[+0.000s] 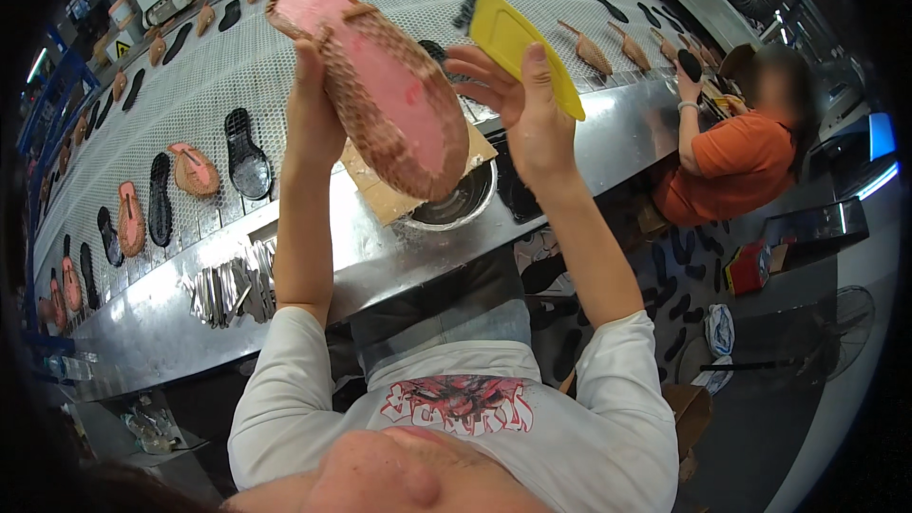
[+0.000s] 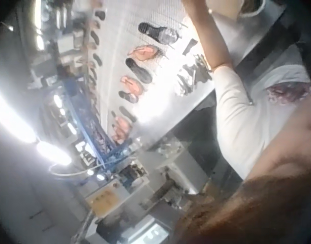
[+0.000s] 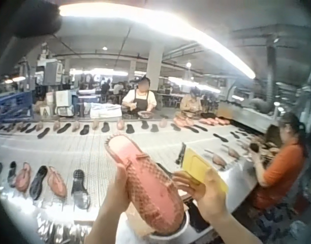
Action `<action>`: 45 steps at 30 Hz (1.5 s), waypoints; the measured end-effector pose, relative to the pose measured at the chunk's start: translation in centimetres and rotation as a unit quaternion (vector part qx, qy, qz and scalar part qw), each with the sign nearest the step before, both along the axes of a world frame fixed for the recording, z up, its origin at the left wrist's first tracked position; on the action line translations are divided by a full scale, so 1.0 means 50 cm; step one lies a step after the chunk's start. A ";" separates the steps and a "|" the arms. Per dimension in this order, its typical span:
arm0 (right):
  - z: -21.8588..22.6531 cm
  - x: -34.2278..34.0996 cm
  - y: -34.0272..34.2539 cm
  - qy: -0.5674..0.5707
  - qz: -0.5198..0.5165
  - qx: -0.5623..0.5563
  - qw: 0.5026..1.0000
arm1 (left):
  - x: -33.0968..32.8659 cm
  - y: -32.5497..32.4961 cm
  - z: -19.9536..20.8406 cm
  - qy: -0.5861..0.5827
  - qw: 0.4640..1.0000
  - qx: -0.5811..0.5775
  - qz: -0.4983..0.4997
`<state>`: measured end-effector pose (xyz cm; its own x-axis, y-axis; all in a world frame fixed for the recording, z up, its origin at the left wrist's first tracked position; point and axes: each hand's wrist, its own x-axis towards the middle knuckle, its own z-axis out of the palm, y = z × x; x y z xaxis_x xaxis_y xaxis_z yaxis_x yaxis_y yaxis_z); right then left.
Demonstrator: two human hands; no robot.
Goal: Applying adhesive to shoe soles and uppers using a brush on a manufacturing line.
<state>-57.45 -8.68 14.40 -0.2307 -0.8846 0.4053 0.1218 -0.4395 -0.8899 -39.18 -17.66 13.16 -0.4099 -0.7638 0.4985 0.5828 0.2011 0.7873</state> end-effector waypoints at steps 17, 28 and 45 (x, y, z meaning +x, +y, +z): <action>-0.091 -0.072 0.104 0.015 -0.012 0.039 0.999 | -0.002 0.012 -0.012 0.063 0.982 0.041 0.173; -0.173 -0.092 0.042 0.450 0.151 0.054 0.879 | 0.010 -0.019 -0.066 0.024 0.988 0.077 0.132; -0.214 -0.084 0.014 0.247 0.178 0.257 0.917 | 0.012 -0.039 -0.076 -0.012 0.992 0.089 0.088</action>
<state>-61.63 -7.98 3.69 0.2088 -0.9719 -0.1087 -0.2986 0.0425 -0.9534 -38.57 -19.62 9.38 -0.2730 -0.8999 0.3402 0.5319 0.1535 0.8328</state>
